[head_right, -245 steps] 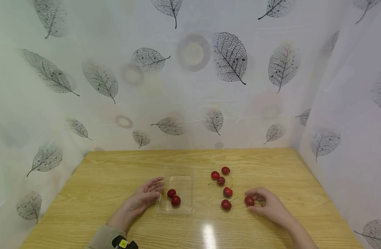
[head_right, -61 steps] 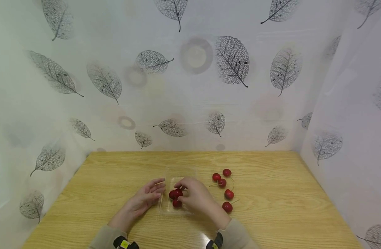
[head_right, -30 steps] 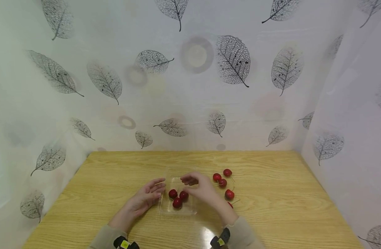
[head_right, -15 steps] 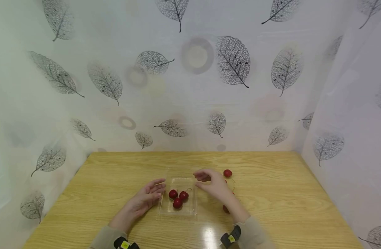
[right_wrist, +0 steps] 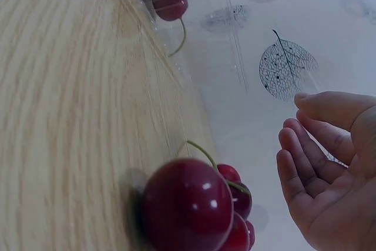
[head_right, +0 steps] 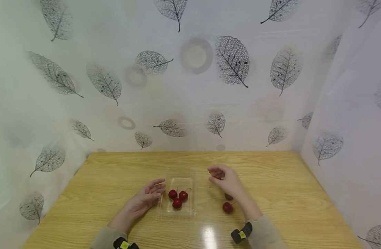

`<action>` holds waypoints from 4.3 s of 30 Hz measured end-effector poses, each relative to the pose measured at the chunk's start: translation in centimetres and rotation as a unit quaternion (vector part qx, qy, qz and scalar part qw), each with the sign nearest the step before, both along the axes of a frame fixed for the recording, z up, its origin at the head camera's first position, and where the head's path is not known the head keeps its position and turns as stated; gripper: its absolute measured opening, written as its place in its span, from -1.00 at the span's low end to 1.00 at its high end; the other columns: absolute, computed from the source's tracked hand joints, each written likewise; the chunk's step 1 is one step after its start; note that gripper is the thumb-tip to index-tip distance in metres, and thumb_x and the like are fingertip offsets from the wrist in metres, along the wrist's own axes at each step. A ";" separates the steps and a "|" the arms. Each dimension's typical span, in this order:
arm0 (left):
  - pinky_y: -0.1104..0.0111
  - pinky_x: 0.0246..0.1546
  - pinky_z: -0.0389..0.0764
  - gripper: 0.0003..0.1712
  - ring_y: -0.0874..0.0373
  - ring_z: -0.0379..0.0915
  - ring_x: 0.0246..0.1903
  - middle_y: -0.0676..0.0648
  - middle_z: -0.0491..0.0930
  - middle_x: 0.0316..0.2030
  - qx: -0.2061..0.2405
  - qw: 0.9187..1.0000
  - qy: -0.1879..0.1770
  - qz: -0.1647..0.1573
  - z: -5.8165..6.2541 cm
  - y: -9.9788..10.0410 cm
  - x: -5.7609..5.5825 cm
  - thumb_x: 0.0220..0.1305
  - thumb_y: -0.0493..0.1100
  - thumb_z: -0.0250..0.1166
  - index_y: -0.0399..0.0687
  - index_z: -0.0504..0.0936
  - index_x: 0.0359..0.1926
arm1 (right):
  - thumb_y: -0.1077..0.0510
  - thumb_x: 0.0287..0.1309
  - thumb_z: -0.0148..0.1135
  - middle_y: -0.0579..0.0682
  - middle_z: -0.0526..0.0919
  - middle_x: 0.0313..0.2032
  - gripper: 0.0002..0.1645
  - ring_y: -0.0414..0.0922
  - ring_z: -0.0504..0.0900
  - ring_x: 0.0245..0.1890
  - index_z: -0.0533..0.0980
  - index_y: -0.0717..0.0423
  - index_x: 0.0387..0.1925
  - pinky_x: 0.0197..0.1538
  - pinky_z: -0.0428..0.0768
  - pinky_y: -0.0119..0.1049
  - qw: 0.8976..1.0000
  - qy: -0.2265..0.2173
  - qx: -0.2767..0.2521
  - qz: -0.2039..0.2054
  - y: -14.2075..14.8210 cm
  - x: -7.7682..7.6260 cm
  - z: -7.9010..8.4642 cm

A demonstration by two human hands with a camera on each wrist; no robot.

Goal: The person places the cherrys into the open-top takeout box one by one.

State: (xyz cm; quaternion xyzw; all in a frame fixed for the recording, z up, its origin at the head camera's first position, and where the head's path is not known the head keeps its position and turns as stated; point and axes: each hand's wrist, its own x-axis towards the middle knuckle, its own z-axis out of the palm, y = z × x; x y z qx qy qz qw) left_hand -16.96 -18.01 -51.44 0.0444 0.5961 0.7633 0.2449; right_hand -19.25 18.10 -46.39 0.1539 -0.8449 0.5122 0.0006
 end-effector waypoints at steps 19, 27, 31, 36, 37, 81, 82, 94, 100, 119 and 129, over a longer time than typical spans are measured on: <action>0.49 0.12 0.62 -0.17 0.24 0.49 0.18 -0.15 0.38 0.36 0.005 1.000 -0.002 -0.001 0.0 -0.1 0.1 0.47 -0.42 0.21 -0.38 0.04 0.62 | 0.29 0.33 0.41 0.29 0.77 -0.01 -0.60 -0.34 0.69 -0.17 0.63 0.34 0.16 -0.01 0.69 -0.47 0.998 0.006 0.030 -0.055 3.0 -1.1 -0.1; 0.49 0.11 0.63 -0.19 0.24 0.49 0.18 -0.16 0.38 0.35 0.008 1.000 0.002 -0.005 0.0 -0.1 0.1 0.48 -0.42 0.19 -0.38 0.04 0.62 | 0.27 0.35 0.41 0.27 0.77 0.00 -0.60 -0.31 0.70 -0.15 0.63 0.33 0.17 -0.01 0.67 -0.47 0.997 0.000 0.037 -0.071 4.1 -1.4 -0.3; 0.49 0.11 0.63 -0.19 0.24 0.49 0.18 -0.14 0.38 0.34 0.007 1.000 -0.001 -0.004 0.0 0.0 0.1 0.47 -0.44 0.18 -0.38 0.05 0.62 | 0.25 0.35 0.41 0.27 0.77 0.01 -0.63 -0.25 0.71 -0.14 0.64 0.32 0.13 -0.02 0.66 -0.49 0.996 -0.006 0.046 -0.079 4.5 -1.5 -0.6; 0.48 0.12 0.63 -0.17 0.23 0.48 0.19 -0.20 0.35 0.39 0.006 1.000 -0.002 -0.003 0.0 0.1 0.0 0.45 -0.42 0.22 -0.38 0.06 0.62 | 0.27 0.34 0.41 0.27 0.76 0.01 -0.66 -0.16 0.72 -0.13 0.65 0.31 0.10 -0.03 0.64 -0.51 0.994 -0.014 0.055 -0.089 5.0 -1.8 -1.2; 0.48 0.13 0.62 -0.16 0.23 0.47 0.20 -0.22 0.34 0.41 0.005 1.000 -0.002 -0.003 0.0 0.1 0.0 0.45 -0.42 0.22 -0.38 0.05 0.62 | 0.27 0.34 0.41 0.27 0.76 0.01 -0.66 -0.15 0.72 -0.13 0.65 0.31 0.10 -0.03 0.64 -0.51 0.994 -0.017 0.056 -0.091 5.1 -1.8 -1.3; 0.49 0.12 0.62 -0.14 0.24 0.47 0.22 -0.31 0.26 0.49 0.002 1.000 -0.004 0.001 -0.1 0.0 0.1 0.44 -0.42 0.21 -0.38 0.02 0.63 | 0.16 0.28 0.49 0.23 0.74 -0.04 -0.50 -0.06 0.66 -0.10 0.61 0.33 0.16 -0.05 0.61 -0.26 0.990 -0.074 0.103 -0.064 5.8 -3.2 -3.3; 0.49 0.12 0.62 -0.14 0.24 0.47 0.21 -0.31 0.26 0.48 0.002 1.000 -0.005 0.001 -0.1 0.0 0.1 0.44 -0.42 0.21 -0.38 0.02 0.63 | 0.16 0.28 0.49 0.23 0.74 -0.04 -0.51 -0.07 0.66 -0.11 0.61 0.33 0.16 -0.05 0.61 -0.25 0.990 -0.074 0.104 -0.064 5.8 -3.2 -3.3; 0.47 0.13 0.62 -0.15 0.23 0.48 0.19 -0.18 0.37 0.38 0.009 1.000 -0.005 -0.002 -0.1 0.0 0.0 0.44 -0.40 0.23 -0.36 0.05 0.62 | 0.19 0.28 0.48 0.21 0.74 -0.07 -0.53 -0.09 0.64 -0.13 0.62 0.32 0.15 -0.11 0.59 -0.33 0.989 -0.076 0.102 -0.071 5.8 -3.2 -3.4; 0.48 0.13 0.62 -0.15 0.24 0.47 0.19 -0.17 0.37 0.38 0.008 1.000 -0.003 -0.002 -0.1 0.0 0.0 0.45 -0.40 0.23 -0.36 0.05 0.63 | 0.18 0.30 0.47 0.23 0.73 -0.06 -0.52 -0.07 0.65 -0.12 0.61 0.32 0.17 -0.11 0.60 -0.31 0.989 -0.077 0.101 -0.072 5.7 -3.0 -3.1; 0.48 0.12 0.62 -0.14 0.23 0.46 0.22 -0.35 0.20 0.52 0.003 1.000 0.000 -0.005 -0.2 -0.1 0.0 0.46 -0.41 0.21 -0.38 0.01 0.63 | 0.19 0.30 0.47 0.26 0.74 -0.02 -0.52 0.00 0.70 -0.06 0.61 0.34 0.16 -0.02 0.65 -0.26 0.991 -0.070 0.095 -0.068 5.5 -2.9 -2.6; 0.49 0.10 0.62 -0.15 0.24 0.47 0.20 -0.30 0.26 0.47 0.001 1.000 -0.002 -0.001 -0.2 0.0 -0.1 0.46 -0.41 0.21 -0.38 0.03 0.63 | 0.16 0.30 0.47 0.26 0.74 0.02 -0.50 0.07 0.69 -0.02 0.61 0.31 0.19 0.04 0.66 -0.19 0.993 -0.060 0.090 -0.057 4.3 -2.7 -1.4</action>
